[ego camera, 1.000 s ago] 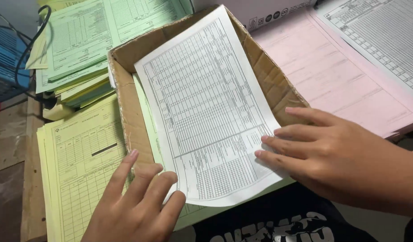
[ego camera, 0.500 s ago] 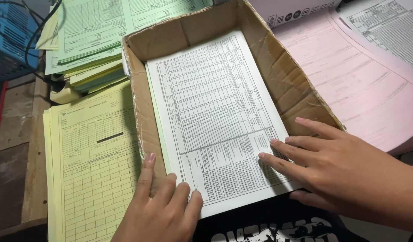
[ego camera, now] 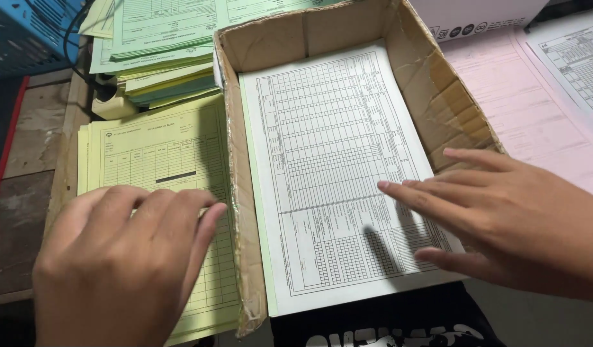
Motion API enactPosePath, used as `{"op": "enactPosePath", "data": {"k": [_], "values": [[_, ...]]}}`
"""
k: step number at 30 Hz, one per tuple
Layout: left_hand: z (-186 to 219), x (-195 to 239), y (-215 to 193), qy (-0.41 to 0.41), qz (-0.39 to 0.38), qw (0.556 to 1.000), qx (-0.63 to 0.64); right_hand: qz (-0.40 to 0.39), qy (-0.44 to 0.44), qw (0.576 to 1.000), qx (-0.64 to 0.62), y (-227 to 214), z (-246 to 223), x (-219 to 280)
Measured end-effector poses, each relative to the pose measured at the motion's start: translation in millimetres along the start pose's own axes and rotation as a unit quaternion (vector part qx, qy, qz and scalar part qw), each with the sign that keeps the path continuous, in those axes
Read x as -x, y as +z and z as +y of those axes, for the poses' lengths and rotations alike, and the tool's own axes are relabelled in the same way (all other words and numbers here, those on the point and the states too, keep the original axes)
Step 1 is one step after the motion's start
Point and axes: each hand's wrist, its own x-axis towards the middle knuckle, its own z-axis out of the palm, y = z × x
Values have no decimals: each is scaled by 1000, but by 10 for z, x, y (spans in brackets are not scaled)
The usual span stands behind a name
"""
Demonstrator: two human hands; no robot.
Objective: The person is sorting through various stacks of colored paper forms (yellow, green, white, pink) and placing them into a cardboard box, occasionally flipping pages to check details.
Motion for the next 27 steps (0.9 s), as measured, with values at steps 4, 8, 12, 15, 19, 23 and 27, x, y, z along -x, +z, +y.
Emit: {"op": "enactPosePath", "data": {"k": [4, 8, 12, 15, 19, 23, 27], "values": [[2, 145, 322, -5, -183, 982, 51, 33, -7, 999, 28, -181, 120, -265], [134, 208, 413, 82, -253, 947, 179, 114, -73, 986, 96, -363, 73, -624], [163, 144, 415, 135, -159, 962, 175, 151, -172, 964, 135, -384, -14, -999], [-1, 47, 518, 136, -244, 911, 304, 144, -221, 961, 79, -214, -42, -1224], [-311, -221, 567, 120, -372, 848, 359, 136, -251, 953, 102, -77, -54, -1383], [-634, -459, 912, 27, -291, 916, 275, 106, -236, 966, 12, -15, -95, -1400], [-1029, -745, 1510, 63, -89, 990, 90, 118, -225, 967, 4, -19, -129, -1420]]}}
